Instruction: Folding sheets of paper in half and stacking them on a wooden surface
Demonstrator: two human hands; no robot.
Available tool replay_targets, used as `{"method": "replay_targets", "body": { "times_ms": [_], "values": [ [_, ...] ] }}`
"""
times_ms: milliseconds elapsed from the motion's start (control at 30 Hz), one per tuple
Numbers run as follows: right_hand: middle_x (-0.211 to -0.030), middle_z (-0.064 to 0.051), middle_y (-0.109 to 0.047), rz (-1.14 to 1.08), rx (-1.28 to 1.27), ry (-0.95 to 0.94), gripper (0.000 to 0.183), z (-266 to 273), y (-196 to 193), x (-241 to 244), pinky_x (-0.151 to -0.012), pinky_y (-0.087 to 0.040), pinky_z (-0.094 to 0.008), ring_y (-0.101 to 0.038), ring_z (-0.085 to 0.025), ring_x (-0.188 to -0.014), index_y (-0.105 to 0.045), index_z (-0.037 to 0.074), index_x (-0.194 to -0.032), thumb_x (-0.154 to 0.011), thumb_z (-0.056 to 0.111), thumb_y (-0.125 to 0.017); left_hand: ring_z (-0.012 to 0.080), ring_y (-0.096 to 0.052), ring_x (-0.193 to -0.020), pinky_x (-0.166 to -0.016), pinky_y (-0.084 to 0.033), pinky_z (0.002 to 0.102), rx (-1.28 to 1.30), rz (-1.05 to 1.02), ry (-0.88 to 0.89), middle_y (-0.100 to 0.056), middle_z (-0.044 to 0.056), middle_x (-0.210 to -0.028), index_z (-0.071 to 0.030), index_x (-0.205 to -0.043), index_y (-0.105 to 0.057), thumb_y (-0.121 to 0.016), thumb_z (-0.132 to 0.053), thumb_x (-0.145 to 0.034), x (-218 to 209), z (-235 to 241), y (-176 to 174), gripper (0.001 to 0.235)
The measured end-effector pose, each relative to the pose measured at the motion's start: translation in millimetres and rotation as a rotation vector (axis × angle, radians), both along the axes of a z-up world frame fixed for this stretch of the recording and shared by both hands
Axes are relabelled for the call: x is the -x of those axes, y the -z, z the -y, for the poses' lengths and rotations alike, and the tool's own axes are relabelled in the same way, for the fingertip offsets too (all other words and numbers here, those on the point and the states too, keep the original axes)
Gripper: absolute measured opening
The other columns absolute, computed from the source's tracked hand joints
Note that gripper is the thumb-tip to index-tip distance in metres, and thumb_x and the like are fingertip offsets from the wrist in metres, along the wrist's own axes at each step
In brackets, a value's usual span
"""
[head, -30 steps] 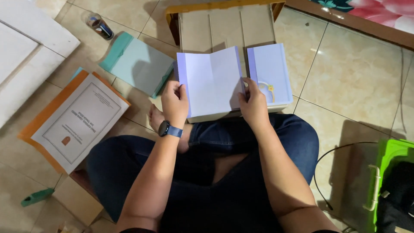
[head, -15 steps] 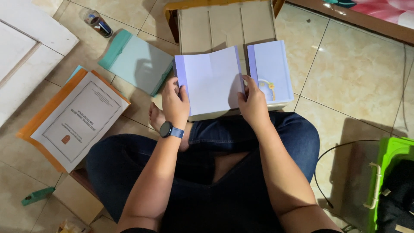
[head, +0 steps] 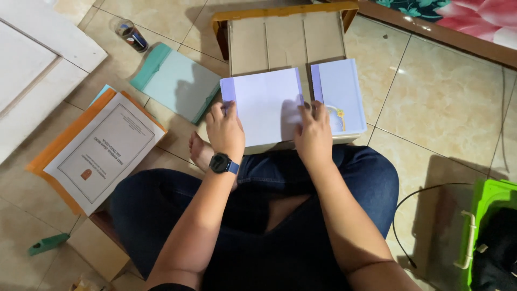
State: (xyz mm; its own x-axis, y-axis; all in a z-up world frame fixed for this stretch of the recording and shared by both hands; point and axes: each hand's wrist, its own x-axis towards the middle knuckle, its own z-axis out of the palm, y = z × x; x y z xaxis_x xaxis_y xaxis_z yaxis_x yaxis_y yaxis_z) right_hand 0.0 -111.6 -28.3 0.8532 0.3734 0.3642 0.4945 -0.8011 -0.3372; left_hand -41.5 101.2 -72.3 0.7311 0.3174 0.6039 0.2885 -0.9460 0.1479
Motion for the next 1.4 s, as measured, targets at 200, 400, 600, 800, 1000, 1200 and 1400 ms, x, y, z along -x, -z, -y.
{"method": "replay_targets", "body": {
  "times_ms": [200,400,600,800,1000,1200,1400],
  "values": [
    [-0.136,-0.02,-0.063,0.128,0.005,-0.235,0.037,-24,18,2,-0.105,-0.049,-0.051,-0.06,-0.037,-0.128,-0.071,0.001,-0.116,-0.085,0.02,-0.074,0.0299,-0.056,-0.088,-0.072,-0.045,0.042,-0.094,-0.058,-0.066,-0.057,0.009,-0.103,-0.013,-0.1,-0.072,-0.071,-0.014,-0.085,-8,6,-9,0.015],
    [-0.159,-0.018,-0.044,-0.106,0.199,-0.26,0.056,-18,27,-2,-0.114,-0.04,-0.051,-0.044,-0.037,-0.145,-0.051,0.009,-0.148,-0.094,0.025,-0.056,0.0465,-0.027,-0.15,-0.117,-0.022,0.06,0.009,-0.274,0.083,-0.039,0.025,-0.158,-0.017,-0.152,-0.05,-0.06,-0.032,-0.098,-36,27,-11,0.057],
    [-0.163,-0.018,-0.039,-0.15,0.331,-0.36,0.062,-32,24,-25,-0.118,-0.035,-0.047,-0.037,-0.034,-0.15,-0.036,0.008,-0.159,-0.1,0.025,-0.043,0.042,-0.021,-0.155,-0.124,-0.008,0.059,0.193,-0.439,0.139,-0.033,0.023,-0.164,-0.015,-0.158,-0.039,-0.041,-0.032,-0.104,-35,25,-14,0.057],
    [-0.164,-0.018,-0.037,-0.069,0.347,-0.41,0.069,-72,64,-98,-0.119,-0.034,-0.046,-0.036,-0.034,-0.15,-0.031,0.007,-0.162,-0.101,0.036,-0.046,0.0406,-0.003,-0.157,-0.125,0.001,0.06,0.232,-0.576,0.141,-0.013,0.021,-0.17,-0.008,-0.162,-0.023,-0.033,-0.03,-0.104,-38,24,-7,0.063],
    [-0.161,-0.019,-0.04,-0.01,0.335,-0.416,0.066,-62,59,-79,-0.116,-0.037,-0.047,-0.038,-0.037,-0.149,-0.033,0.006,-0.161,-0.101,0.032,-0.044,0.0388,-0.004,-0.158,-0.125,0.002,0.059,0.245,-0.578,0.138,-0.013,0.018,-0.171,-0.007,-0.162,-0.021,-0.03,-0.029,-0.105,-37,24,-10,0.062],
    [-0.151,-0.018,-0.053,-0.167,0.039,-0.364,0.056,-24,25,-34,-0.114,-0.042,-0.045,-0.048,-0.038,-0.141,-0.06,0.004,-0.142,-0.09,0.025,-0.064,0.0409,-0.027,-0.152,-0.121,-0.017,0.061,0.212,-0.28,0.142,-0.038,0.021,-0.16,-0.003,-0.15,-0.047,-0.051,-0.028,-0.093,-43,22,7,0.062],
    [-0.144,-0.024,-0.05,-0.369,-0.229,-0.079,0.07,-12,57,-64,-0.104,-0.051,-0.052,-0.058,-0.046,-0.127,-0.037,0.002,-0.155,-0.092,0.015,-0.066,0.0411,-0.049,-0.138,-0.109,-0.037,0.055,0.437,-0.183,-0.168,-0.053,0.027,-0.145,0.004,-0.145,-0.046,-0.064,-0.045,-0.084,-47,-20,37,0.081]
  ]
}}
